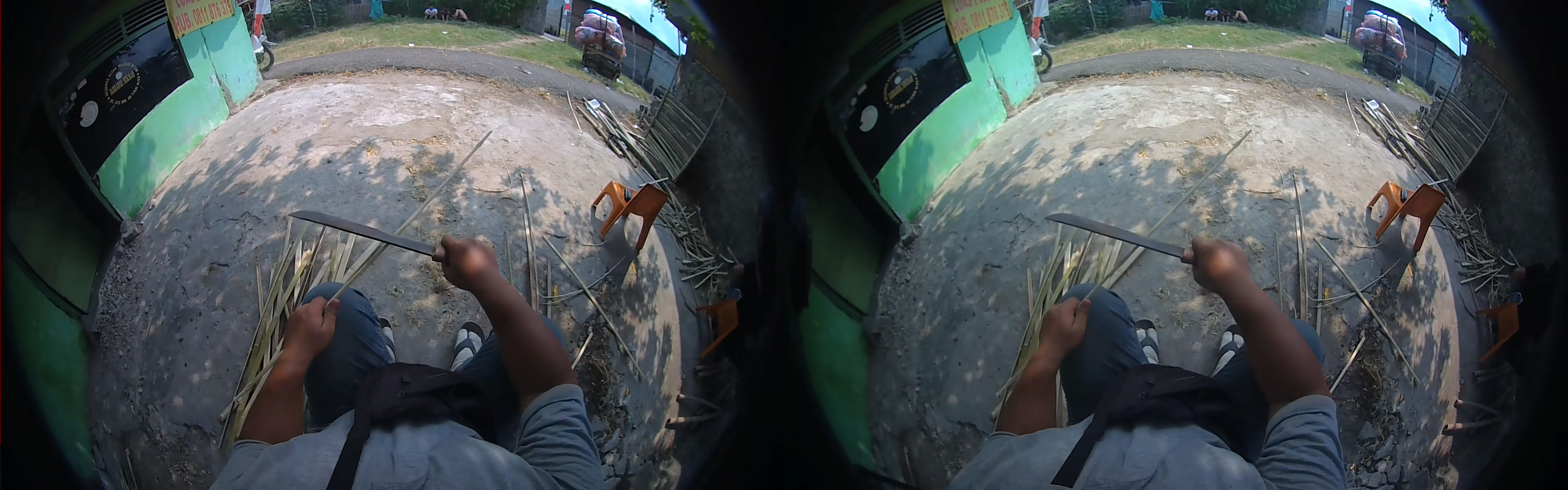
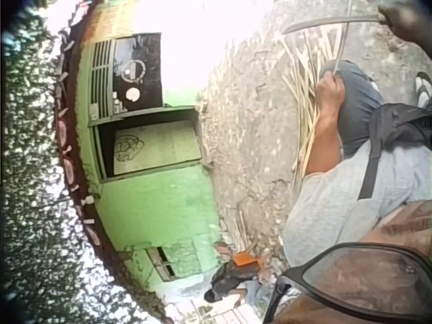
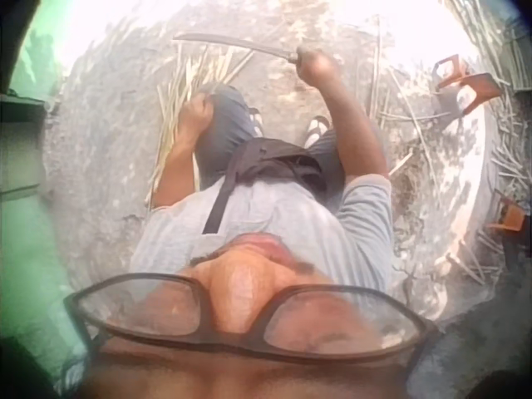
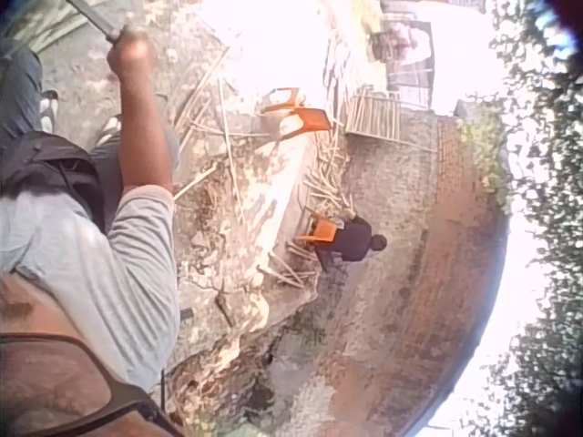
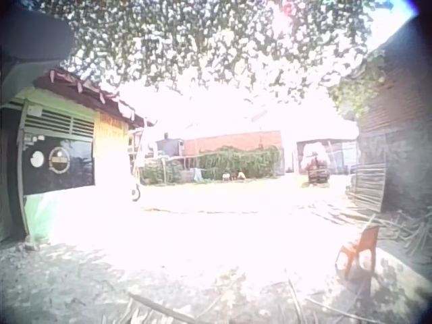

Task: The person shaves bamboo strips along their length using a machete.

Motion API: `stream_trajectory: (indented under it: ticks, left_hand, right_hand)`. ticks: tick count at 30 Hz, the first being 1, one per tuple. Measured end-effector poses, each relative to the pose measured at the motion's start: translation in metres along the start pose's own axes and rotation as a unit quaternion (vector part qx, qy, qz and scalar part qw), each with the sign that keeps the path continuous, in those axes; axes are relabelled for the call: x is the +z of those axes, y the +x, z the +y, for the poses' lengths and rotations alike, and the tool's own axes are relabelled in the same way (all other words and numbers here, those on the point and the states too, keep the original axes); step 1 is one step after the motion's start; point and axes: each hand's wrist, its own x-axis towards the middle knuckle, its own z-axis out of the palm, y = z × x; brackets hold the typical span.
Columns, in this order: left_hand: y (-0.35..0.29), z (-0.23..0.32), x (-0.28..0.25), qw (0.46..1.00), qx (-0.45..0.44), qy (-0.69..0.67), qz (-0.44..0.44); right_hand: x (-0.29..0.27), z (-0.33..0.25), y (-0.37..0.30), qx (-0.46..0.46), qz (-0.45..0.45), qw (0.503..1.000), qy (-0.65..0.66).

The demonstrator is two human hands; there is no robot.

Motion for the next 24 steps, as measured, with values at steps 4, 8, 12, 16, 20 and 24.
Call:
stream_trajectory:
  ticks: [4, 8, 12, 16, 20, 24]
  left_hand:
    - [0.005, 0.004, 0.004, 1.000, -0.002, 0.014, 0.000]
    - [0.008, 0.010, 0.003, 0.999, -0.015, 0.030, -0.019]
    - [0.006, 0.008, 0.003, 0.999, -0.001, 0.030, -0.016]
    - [0.005, 0.012, 0.002, 1.000, 0.003, 0.012, -0.012]
    - [0.005, 0.007, 0.002, 0.999, -0.003, 0.032, -0.018]
    - [0.005, 0.004, 0.004, 1.000, 0.007, 0.013, -0.004]
  right_hand:
    - [0.028, -0.001, -0.014, 0.020, 0.020, 0.997, 0.069]
    - [0.039, -0.006, -0.010, -0.050, -0.041, 0.998, 0.004]
    - [0.042, 0.006, -0.003, -0.041, -0.045, 0.998, 0.016]
    - [0.042, 0.034, 0.005, 0.012, 0.015, 0.998, 0.060]
    - [0.038, 0.020, -0.003, 0.019, 0.019, 0.998, 0.056]
    - [0.040, 0.009, -0.010, -0.022, 0.023, 0.996, 0.085]
